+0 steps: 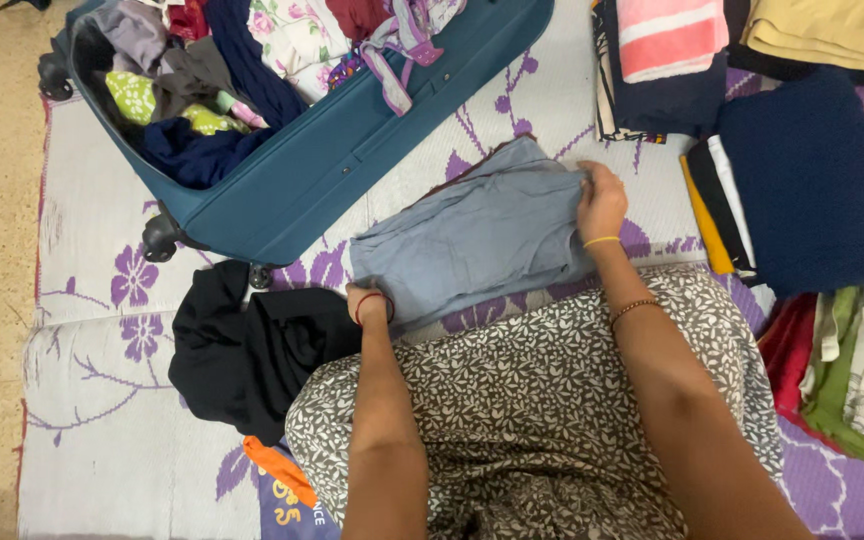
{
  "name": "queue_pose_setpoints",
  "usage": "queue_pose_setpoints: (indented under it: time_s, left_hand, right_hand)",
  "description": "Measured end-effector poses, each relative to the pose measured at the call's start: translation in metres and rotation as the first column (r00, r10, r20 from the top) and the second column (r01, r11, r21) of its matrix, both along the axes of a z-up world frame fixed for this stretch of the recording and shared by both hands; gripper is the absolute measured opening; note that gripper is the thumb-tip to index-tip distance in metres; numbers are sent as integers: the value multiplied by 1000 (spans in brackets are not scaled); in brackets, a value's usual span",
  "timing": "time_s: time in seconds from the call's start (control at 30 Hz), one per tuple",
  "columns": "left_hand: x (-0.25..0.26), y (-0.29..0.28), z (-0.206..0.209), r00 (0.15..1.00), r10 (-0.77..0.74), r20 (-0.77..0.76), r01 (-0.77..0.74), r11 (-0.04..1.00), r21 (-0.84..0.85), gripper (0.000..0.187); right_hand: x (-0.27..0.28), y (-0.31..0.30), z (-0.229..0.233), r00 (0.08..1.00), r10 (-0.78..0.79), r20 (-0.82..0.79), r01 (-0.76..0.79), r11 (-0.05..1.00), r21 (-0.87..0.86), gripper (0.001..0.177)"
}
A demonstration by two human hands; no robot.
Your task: The person folds a grey shirt and a white floral dress by hand while sitting on a mat next to an open suitcase.
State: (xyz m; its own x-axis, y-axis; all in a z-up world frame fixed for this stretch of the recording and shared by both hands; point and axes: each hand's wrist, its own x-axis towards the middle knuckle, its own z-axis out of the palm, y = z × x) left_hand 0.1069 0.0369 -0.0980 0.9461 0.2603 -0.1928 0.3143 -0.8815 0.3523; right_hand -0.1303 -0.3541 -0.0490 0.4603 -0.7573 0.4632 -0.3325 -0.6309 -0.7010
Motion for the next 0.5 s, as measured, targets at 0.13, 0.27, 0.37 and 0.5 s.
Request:
queue_pose_setpoints:
  time_s: [0.13, 0.27, 0.37, 0.5]
  left_hand:
    - [0, 2, 5, 1000, -17, -7, 17, 1000, 12, 56]
    - [-1, -1, 4, 999, -44, 14, 44, 999, -1, 59]
    - [-2, -3, 4, 998, -50, 50, 50, 999, -5, 65]
    - [-2, 1, 8, 996, -48, 69, 51, 998, -40, 62]
  right_hand:
    - [-1, 0, 20, 989, -16, -148, -1, 993, -117, 43]
    - [27, 38, 21, 911, 217, -352, -235, 972, -9, 26]
    - [53, 97, -2, 781, 369, -503, -574, 741, -349, 52]
    - [76, 150, -39, 590, 571, -571, -688, 725, 13, 64]
